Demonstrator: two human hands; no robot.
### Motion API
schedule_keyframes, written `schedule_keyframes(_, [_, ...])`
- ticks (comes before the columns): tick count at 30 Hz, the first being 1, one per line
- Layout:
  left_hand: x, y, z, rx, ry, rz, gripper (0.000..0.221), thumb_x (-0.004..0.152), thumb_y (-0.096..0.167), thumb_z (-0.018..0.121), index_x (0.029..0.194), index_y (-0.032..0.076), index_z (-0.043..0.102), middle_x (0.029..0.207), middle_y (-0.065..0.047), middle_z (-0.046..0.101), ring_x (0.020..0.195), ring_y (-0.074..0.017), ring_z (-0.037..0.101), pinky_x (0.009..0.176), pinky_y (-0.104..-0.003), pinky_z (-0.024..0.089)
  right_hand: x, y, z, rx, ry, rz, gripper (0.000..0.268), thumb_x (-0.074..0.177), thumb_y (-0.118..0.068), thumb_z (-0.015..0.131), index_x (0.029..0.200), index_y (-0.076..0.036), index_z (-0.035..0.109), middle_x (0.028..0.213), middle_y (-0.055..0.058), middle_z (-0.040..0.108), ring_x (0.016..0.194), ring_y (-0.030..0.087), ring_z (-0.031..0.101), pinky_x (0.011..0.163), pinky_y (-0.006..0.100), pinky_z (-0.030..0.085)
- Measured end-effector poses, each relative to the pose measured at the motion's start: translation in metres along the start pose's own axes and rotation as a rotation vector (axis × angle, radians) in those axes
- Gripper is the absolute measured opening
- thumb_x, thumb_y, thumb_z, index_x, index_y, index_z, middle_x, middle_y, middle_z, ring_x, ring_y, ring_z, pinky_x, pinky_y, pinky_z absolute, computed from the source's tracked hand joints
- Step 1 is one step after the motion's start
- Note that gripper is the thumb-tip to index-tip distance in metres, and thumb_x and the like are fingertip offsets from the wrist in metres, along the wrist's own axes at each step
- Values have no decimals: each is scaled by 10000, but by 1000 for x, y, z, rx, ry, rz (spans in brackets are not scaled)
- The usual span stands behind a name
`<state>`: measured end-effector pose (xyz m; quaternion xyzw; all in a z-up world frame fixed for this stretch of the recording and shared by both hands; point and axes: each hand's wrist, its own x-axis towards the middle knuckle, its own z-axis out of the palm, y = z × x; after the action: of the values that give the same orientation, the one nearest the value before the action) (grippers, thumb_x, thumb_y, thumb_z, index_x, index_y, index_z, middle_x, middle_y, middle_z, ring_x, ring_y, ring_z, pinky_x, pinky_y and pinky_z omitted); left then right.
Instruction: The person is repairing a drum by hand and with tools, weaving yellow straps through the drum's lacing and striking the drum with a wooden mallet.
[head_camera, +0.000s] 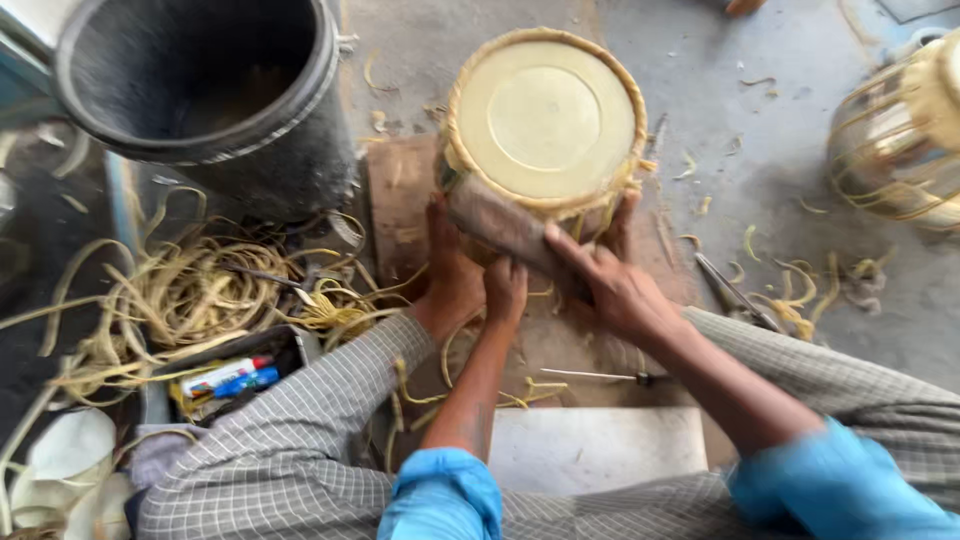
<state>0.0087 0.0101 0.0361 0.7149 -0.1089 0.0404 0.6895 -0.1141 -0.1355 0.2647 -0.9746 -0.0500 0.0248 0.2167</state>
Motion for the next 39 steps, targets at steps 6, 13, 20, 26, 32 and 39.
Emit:
schedule_keyframes(6, [3,-8,-15,-150,-130,-111,273,1065,288,612,990,37,690,732,-42,572,653,-124,525,585,-304,401,-92,39,48,283,-108,-193,833,793,-189,766,1505,-135,337,1120,236,668,980,371,721,824,447,575])
schedule_keyframes(13, [-8,30,-27,-340,-141,-44,196,1044,255,617,979,71,593,688,36,526,574,-70,490,532,-255,397,-144,69,139,201,-749,-70,805,740,-190,789,1464,-204,434,1090,162,702,1004,358,680,866,482,532])
schedule_keyframes(20, [-12,44,-13,-28,-84,-11,257,1084,272,556,920,74,559,593,-29,529,527,-112,534,502,-306,418,-5,73,136,151,331,7,252,879,-114,736,1114,-51,674,1014,176,668,947,348,658,824,444,545])
schedule_keyframes(26, [-13,60,-16,178,5,266,212,1078,227,554,948,62,584,785,-120,636,738,-299,649,671,-429,491,72,40,136,516,863,227,250,843,-23,771,1017,-38,592,919,101,680,823,221,702,738,363,574])
schedule_keyframes(32, [-14,70,-6,364,121,377,159,1031,183,582,976,34,598,1017,-200,586,944,-415,584,779,-503,483,68,30,112,346,812,192,326,783,-45,738,1072,-39,588,799,93,600,742,277,643,679,417,523])
schedule_keyframes(39, [-10,72,-10,381,87,380,164,1034,180,571,966,32,592,948,-188,614,900,-428,605,757,-506,477,71,24,96,222,729,186,252,739,-91,728,852,-58,505,798,115,582,768,344,627,671,466,493])
